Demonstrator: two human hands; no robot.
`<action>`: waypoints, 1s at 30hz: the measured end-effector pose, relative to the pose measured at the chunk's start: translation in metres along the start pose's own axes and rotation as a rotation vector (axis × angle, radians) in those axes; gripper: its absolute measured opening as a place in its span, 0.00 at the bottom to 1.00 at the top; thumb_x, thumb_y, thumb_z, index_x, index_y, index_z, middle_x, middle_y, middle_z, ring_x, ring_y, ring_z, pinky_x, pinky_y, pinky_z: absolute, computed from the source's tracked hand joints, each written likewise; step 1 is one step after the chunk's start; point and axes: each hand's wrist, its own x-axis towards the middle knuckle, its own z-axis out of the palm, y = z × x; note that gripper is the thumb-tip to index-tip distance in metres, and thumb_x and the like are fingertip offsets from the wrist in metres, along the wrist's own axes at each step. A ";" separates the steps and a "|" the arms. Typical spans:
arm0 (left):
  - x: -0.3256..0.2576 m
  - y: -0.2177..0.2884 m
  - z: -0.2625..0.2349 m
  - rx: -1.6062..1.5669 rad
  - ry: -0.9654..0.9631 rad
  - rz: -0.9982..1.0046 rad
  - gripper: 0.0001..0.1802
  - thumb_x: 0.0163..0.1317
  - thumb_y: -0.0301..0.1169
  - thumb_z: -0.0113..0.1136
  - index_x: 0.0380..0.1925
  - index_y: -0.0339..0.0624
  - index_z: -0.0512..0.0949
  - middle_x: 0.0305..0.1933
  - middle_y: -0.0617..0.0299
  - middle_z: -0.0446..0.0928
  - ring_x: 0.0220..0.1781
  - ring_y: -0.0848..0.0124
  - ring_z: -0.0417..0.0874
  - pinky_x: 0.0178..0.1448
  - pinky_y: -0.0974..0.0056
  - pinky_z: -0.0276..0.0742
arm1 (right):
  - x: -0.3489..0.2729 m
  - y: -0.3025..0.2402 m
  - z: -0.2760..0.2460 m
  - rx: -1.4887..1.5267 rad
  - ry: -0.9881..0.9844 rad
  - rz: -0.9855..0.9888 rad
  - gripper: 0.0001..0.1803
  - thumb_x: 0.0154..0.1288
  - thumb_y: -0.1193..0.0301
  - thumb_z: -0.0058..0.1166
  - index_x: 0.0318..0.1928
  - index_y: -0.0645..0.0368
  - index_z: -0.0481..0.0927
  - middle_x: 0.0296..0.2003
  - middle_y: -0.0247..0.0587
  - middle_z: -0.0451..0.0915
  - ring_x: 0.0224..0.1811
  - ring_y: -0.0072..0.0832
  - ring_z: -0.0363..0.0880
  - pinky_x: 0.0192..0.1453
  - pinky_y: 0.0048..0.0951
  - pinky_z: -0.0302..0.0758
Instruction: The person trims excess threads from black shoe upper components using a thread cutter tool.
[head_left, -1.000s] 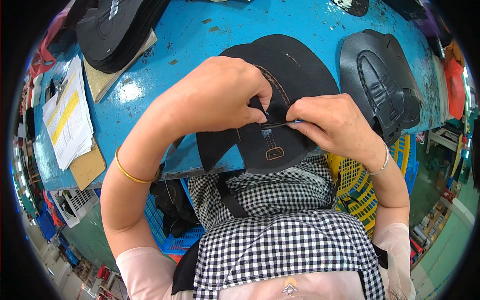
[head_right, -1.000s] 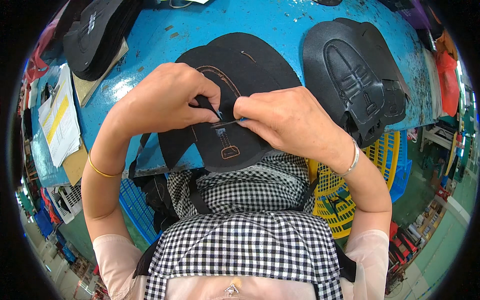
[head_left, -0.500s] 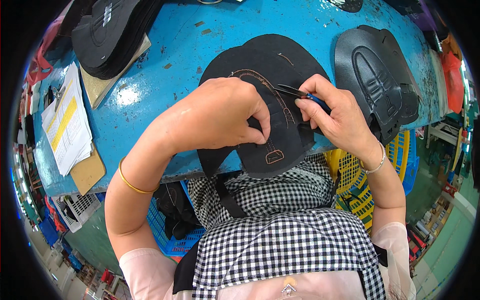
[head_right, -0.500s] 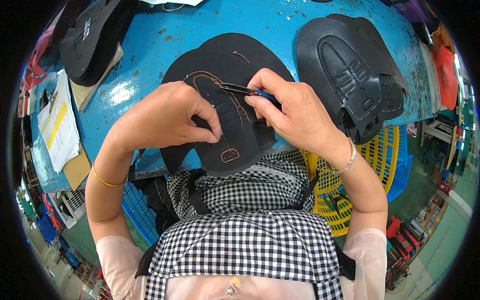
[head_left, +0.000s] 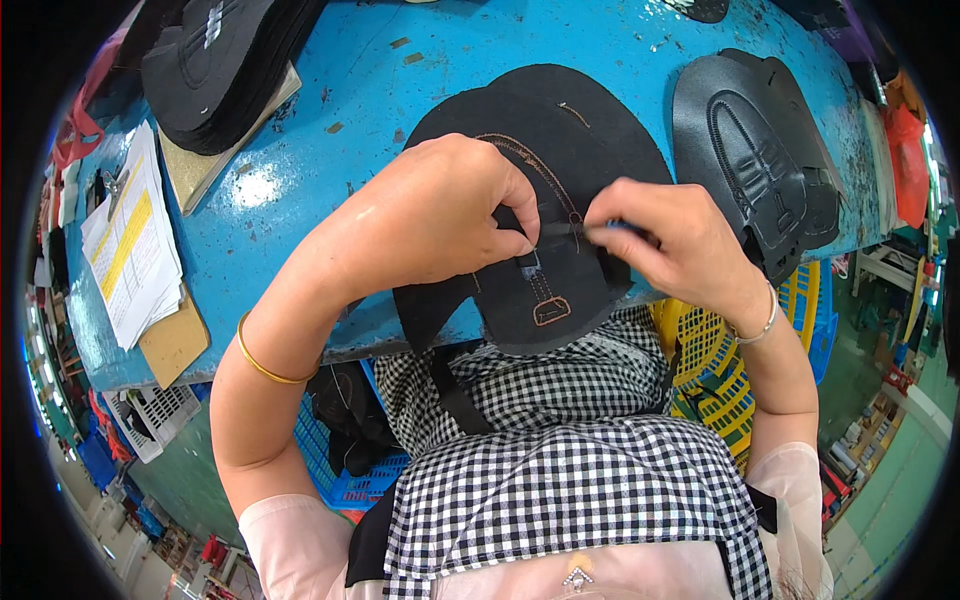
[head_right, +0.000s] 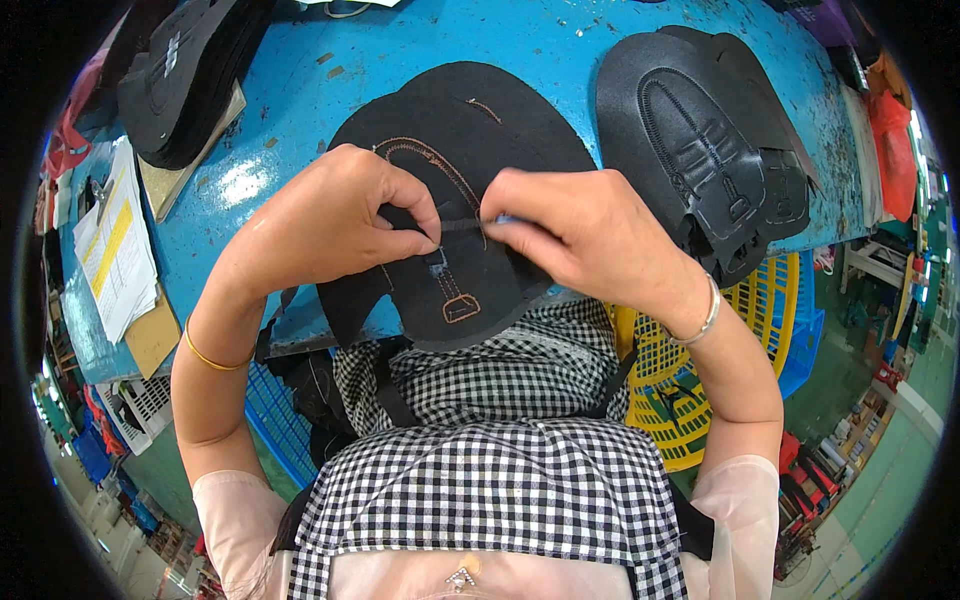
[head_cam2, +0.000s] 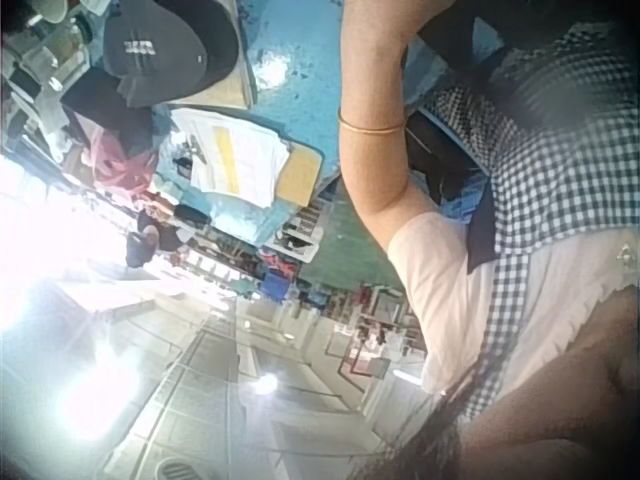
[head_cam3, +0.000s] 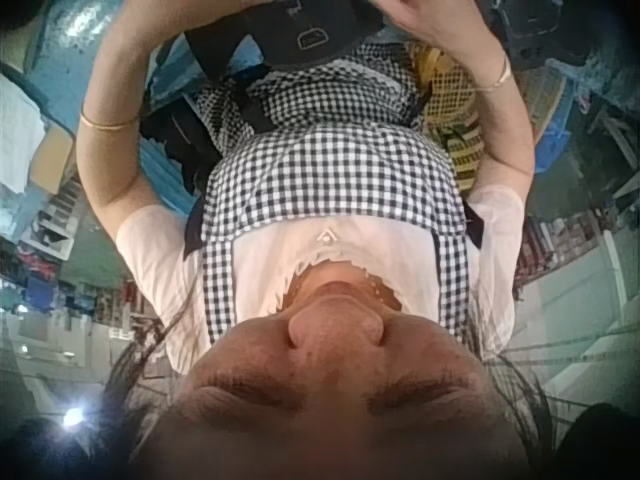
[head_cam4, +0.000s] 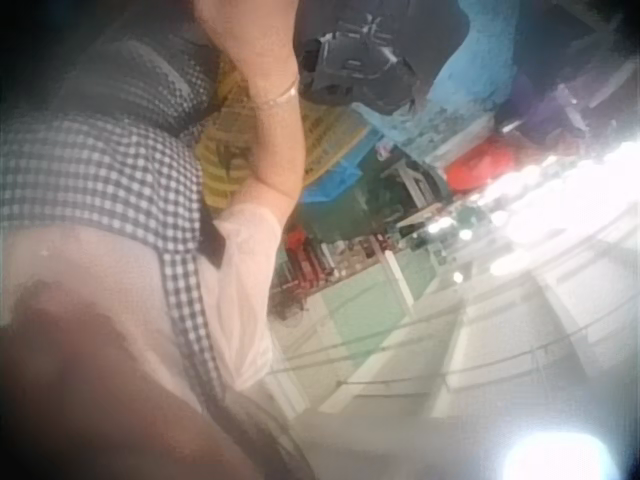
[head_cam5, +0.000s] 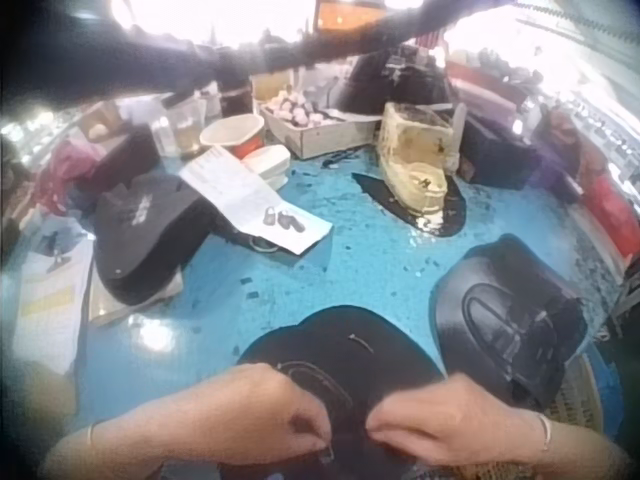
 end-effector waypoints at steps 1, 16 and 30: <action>0.000 0.001 -0.001 0.000 -0.009 -0.021 0.06 0.50 0.27 0.68 0.30 0.40 0.86 0.25 0.58 0.83 0.24 0.68 0.82 0.32 0.66 0.77 | 0.001 -0.001 -0.001 -0.080 -0.055 -0.121 0.06 0.62 0.71 0.59 0.38 0.54 0.76 0.24 0.35 0.78 0.24 0.32 0.80 0.25 0.32 0.73; -0.005 -0.011 -0.008 0.199 0.268 0.170 0.10 0.48 0.31 0.71 0.28 0.38 0.82 0.24 0.52 0.79 0.26 0.56 0.79 0.32 0.59 0.72 | 0.012 -0.014 -0.002 -0.355 -0.176 -0.289 0.07 0.59 0.69 0.59 0.33 0.50 0.73 0.21 0.33 0.72 0.26 0.32 0.79 0.26 0.33 0.74; -0.004 -0.006 -0.020 0.199 0.069 0.032 0.08 0.53 0.27 0.65 0.32 0.36 0.81 0.27 0.50 0.79 0.28 0.55 0.78 0.34 0.59 0.73 | 0.025 -0.018 -0.003 -0.391 -0.086 -0.065 0.15 0.64 0.58 0.59 0.38 0.56 0.74 0.28 0.41 0.80 0.31 0.40 0.81 0.32 0.39 0.75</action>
